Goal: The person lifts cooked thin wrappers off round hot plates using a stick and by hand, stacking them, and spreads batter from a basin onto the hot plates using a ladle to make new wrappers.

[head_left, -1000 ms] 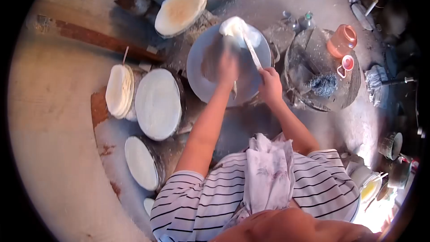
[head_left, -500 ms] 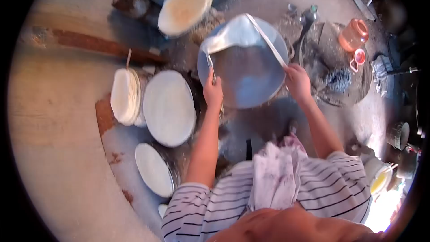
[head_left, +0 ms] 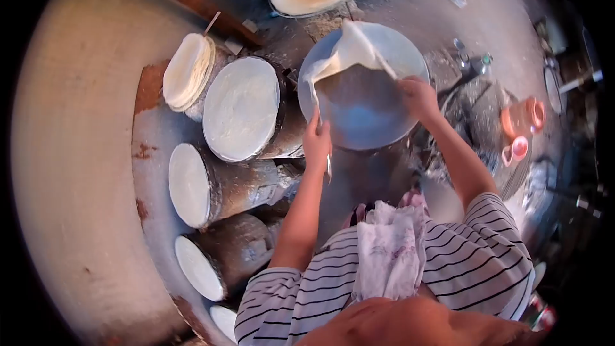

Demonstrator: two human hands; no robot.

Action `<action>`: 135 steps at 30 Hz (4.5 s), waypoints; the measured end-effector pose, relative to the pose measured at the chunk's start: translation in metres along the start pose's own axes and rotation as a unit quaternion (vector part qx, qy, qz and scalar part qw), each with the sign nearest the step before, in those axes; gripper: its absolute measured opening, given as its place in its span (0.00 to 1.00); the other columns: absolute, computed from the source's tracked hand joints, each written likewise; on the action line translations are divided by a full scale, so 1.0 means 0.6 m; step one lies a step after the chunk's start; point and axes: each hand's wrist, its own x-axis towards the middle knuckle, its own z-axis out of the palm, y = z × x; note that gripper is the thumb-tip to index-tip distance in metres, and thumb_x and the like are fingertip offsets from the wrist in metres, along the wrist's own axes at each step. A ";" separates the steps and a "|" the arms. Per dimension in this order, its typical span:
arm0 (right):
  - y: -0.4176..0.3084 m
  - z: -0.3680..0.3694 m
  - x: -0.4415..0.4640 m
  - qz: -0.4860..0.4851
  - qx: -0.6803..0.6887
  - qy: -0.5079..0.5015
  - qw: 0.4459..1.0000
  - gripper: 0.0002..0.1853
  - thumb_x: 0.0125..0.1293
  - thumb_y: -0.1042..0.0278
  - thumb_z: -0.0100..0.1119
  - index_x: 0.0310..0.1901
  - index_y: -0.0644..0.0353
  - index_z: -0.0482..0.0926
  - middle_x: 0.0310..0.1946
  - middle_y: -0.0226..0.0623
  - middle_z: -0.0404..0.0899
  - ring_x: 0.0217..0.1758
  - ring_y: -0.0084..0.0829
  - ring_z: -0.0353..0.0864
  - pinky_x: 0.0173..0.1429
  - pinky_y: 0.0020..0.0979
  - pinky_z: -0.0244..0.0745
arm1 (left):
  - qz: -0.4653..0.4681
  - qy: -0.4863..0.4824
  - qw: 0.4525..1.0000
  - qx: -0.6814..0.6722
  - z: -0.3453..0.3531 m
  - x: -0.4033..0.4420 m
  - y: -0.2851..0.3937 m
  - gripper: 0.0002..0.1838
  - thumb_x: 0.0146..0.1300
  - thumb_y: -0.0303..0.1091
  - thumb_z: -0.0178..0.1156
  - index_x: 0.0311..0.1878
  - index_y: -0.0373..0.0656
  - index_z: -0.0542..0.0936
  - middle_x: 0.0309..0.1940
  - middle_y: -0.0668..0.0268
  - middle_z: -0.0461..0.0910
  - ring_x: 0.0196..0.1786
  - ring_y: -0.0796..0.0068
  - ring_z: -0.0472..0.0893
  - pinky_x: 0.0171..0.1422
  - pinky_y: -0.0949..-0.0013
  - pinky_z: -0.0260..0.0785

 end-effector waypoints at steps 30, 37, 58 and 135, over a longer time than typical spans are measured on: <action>0.122 -0.036 0.277 -0.237 -0.028 -0.170 0.956 0.15 0.45 0.80 0.55 0.37 0.60 0.83 0.41 0.40 0.80 0.46 0.43 0.77 0.50 0.37 0.73 | -0.098 -0.049 0.758 -0.643 0.093 -0.202 0.121 0.15 0.75 0.41 0.39 0.53 0.55 0.75 0.19 0.74 0.61 0.11 0.87 0.61 0.13 0.83 0.55; 0.082 -0.057 0.204 -0.289 0.107 -0.382 0.872 0.15 0.44 0.79 0.56 0.36 0.57 0.83 0.36 0.38 0.80 0.40 0.40 0.78 0.42 0.37 0.72 | -0.107 -0.121 0.590 -0.791 0.089 -0.264 0.131 0.23 0.72 0.45 0.46 0.21 0.44 0.62 0.13 0.72 0.61 0.09 0.85 0.61 0.09 0.81 0.56; 0.143 -0.176 0.183 -0.109 0.070 -0.408 0.904 0.21 0.39 0.80 0.61 0.41 0.56 0.84 0.38 0.37 0.81 0.41 0.34 0.79 0.45 0.31 0.74 | -0.207 -0.108 0.692 -0.683 0.060 -0.271 0.031 0.21 0.73 0.44 0.43 0.22 0.50 0.62 0.11 0.77 0.55 0.10 0.87 0.58 0.13 0.81 0.53; 0.076 -0.114 -0.138 -0.003 -0.044 -0.112 0.993 0.13 0.66 0.66 0.49 0.50 0.55 0.77 0.36 0.51 0.79 0.39 0.50 0.79 0.42 0.44 0.72 | -0.271 -0.204 0.754 -0.562 0.123 -0.099 0.152 0.10 0.69 0.30 0.52 0.30 0.48 0.64 0.17 0.77 0.60 0.14 0.89 0.59 0.16 0.84 0.57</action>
